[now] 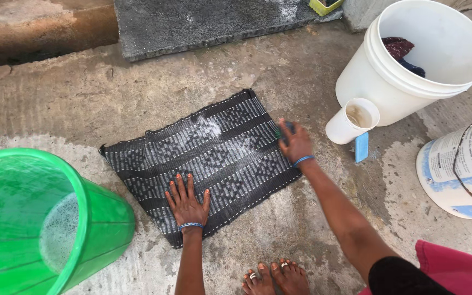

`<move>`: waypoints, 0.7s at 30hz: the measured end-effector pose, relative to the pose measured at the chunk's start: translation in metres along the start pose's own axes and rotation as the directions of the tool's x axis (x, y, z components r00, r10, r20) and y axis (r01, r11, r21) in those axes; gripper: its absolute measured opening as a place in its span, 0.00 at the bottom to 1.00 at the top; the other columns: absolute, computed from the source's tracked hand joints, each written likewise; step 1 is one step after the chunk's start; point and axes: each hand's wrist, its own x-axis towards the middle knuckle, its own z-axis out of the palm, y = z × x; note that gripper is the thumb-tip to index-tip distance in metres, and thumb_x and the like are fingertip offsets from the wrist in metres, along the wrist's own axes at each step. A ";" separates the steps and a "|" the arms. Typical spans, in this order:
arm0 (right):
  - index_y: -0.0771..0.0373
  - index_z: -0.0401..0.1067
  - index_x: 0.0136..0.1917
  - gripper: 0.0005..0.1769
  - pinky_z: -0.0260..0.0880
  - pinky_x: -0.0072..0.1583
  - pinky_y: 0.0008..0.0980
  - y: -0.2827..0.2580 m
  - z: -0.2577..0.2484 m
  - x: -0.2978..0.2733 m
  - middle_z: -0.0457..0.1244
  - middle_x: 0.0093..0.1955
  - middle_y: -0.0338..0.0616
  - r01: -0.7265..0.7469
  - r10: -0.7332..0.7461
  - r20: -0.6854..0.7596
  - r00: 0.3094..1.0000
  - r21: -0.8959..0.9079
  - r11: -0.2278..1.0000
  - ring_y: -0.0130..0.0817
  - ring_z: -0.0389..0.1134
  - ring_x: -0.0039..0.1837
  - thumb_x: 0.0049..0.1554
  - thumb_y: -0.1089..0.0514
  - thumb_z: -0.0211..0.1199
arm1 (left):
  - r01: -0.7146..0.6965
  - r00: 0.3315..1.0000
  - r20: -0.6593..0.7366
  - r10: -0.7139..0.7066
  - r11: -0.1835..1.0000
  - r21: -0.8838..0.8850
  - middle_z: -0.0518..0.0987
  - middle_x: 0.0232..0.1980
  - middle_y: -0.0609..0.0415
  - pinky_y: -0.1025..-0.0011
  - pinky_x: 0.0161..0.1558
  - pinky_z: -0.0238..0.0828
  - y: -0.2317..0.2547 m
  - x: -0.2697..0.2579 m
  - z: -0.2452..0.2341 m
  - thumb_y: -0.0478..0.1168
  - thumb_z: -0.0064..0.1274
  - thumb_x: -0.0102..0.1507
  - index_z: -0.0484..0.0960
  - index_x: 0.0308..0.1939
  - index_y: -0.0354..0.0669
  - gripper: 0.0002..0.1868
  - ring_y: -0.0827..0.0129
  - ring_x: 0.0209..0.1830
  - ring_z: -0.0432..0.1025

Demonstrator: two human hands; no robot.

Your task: The person cleans a rug by hand using a brush and water from a bucket, scrubbing the surface and rinsing it.

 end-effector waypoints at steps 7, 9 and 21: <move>0.58 0.51 0.79 0.49 0.71 0.50 0.57 -0.097 -0.006 0.001 0.63 0.54 0.65 -0.001 0.006 -0.064 0.998 0.081 0.997 0.59 0.67 0.51 0.53 0.49 0.71 | 0.040 0.998 0.036 -0.042 0.998 0.058 0.43 0.84 0.52 0.50 0.79 0.27 0.002 0.001 0.001 0.71 0.26 0.65 0.47 0.80 0.62 0.43 0.53 0.83 0.37; 0.53 0.61 0.73 0.26 0.78 0.50 0.44 -0.180 -0.009 -0.032 0.67 0.55 0.54 0.024 -0.129 0.252 0.959 0.381 0.924 0.48 0.71 0.53 0.64 0.54 0.62 | 0.010 0.999 -0.041 -0.010 1.000 0.001 0.43 0.83 0.51 0.49 0.78 0.27 0.003 -0.001 0.002 0.71 0.25 0.65 0.47 0.80 0.61 0.43 0.52 0.83 0.36; 0.43 0.51 0.79 0.47 0.68 0.58 0.58 -0.059 0.021 0.066 0.59 0.65 0.66 0.031 -0.031 -0.099 0.995 -0.005 1.000 0.65 0.63 0.61 0.51 0.45 0.68 | 0.012 0.999 -0.050 -0.011 1.000 0.005 0.44 0.83 0.51 0.50 0.79 0.26 0.002 0.001 0.002 0.67 0.24 0.67 0.47 0.80 0.61 0.39 0.52 0.83 0.36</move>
